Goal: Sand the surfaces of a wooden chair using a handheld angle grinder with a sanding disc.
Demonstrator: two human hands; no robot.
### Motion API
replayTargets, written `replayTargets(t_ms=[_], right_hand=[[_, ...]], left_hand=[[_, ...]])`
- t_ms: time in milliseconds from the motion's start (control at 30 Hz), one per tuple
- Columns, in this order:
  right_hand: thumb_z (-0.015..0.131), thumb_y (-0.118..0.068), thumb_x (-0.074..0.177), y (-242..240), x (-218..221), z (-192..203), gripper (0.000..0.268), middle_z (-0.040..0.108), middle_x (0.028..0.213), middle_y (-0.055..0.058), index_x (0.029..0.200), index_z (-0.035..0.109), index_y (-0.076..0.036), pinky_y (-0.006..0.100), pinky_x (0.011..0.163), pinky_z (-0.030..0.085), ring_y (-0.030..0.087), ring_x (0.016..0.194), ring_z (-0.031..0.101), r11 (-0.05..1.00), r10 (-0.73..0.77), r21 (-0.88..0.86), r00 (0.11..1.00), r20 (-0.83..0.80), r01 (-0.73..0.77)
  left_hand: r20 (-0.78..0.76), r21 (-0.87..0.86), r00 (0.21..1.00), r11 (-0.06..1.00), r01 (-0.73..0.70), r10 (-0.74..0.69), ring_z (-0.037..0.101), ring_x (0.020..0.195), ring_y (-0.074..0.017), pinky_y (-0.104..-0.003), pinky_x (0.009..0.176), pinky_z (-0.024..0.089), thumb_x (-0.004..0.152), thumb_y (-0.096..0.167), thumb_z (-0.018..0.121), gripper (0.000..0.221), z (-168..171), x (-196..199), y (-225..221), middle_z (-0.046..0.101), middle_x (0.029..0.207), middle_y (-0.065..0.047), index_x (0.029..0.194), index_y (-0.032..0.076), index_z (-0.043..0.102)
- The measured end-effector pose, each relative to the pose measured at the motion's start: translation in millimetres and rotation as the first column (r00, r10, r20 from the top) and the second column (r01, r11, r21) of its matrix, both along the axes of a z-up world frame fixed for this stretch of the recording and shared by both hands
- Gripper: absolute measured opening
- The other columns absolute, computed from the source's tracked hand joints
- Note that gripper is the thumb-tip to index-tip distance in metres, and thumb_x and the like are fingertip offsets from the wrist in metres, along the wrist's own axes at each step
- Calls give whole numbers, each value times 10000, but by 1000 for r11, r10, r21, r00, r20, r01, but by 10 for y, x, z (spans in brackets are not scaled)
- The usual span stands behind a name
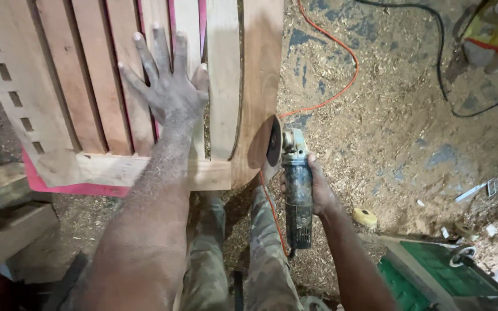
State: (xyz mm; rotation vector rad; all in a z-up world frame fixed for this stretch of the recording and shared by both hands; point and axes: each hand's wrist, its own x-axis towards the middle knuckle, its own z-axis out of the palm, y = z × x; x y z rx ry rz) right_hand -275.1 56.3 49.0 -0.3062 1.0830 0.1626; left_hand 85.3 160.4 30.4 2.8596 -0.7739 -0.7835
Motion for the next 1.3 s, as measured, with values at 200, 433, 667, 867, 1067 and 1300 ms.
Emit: replayTargets(t_ms=[200, 433, 667, 867, 1067, 1300], right_hand=[[524, -744, 935, -236, 175, -34, 732, 734, 909, 118, 1238, 607, -83, 374, 639, 635, 225, 739, 742, 999, 4, 44, 1000, 12, -5], [555, -741, 940, -575, 369, -218, 744, 734, 921, 143, 1260, 589, -70, 389, 626, 646, 232, 747, 753, 998, 38, 37, 995, 93, -41], [573, -745, 946, -632, 509, -193, 766, 733, 914, 160, 1270, 586, -52, 368, 613, 645, 227, 736, 752, 997, 62, -51, 994, 95, -57], [583, -721, 936, -328, 138, -151, 725, 738, 916, 144, 1260, 592, -72, 386, 619, 652, 233, 739, 757, 1000, 16, 16, 996, 83, -17], [579, -715, 935, -25, -79, -78, 721, 745, 923, 142, 1252, 601, -67, 391, 631, 642, 235, 750, 756, 999, -24, 37, 998, 51, 22], [591, -702, 900, 286, -236, -73, 719, 733, 883, 133, 1212, 620, -54, 417, 637, 644, 243, 722, 748, 995, -67, 73, 998, 6, 67]], left_hand=[[26, 4, 1000, 1000, 7, -7, -22, 1635, -353, -758, 1232, -87, 1080, 523, 451, 714, -108, -1, 15, 8, 1782, -46, 1721, 326, 206], [-4, 19, 1000, 1000, 4, -4, -41, 1633, -350, -762, 1230, -102, 1083, 545, 440, 723, -47, 2, -1, -9, 1780, -37, 1725, 329, 186], [5, 45, 1000, 999, 0, -1, -42, 1627, -328, -747, 1238, -93, 1067, 568, 417, 711, -104, 6, -7, -6, 1776, -12, 1704, 344, 194], [3, 22, 1000, 1000, 14, -15, -54, 1641, -334, -746, 1254, -98, 1110, 568, 406, 715, -91, -15, 22, -5, 1794, -33, 1740, 316, 180], [37, 14, 999, 999, 38, -38, -24, 1632, -349, -745, 1243, -74, 1071, 532, 481, 752, -121, -37, 49, 24, 1786, -58, 1725, 286, 204], [133, -4, 986, 995, 103, -102, -13, 1640, -371, -740, 1261, -51, 1107, 532, 587, 791, -156, -68, 95, 55, 1805, -98, 1760, 249, 243]])
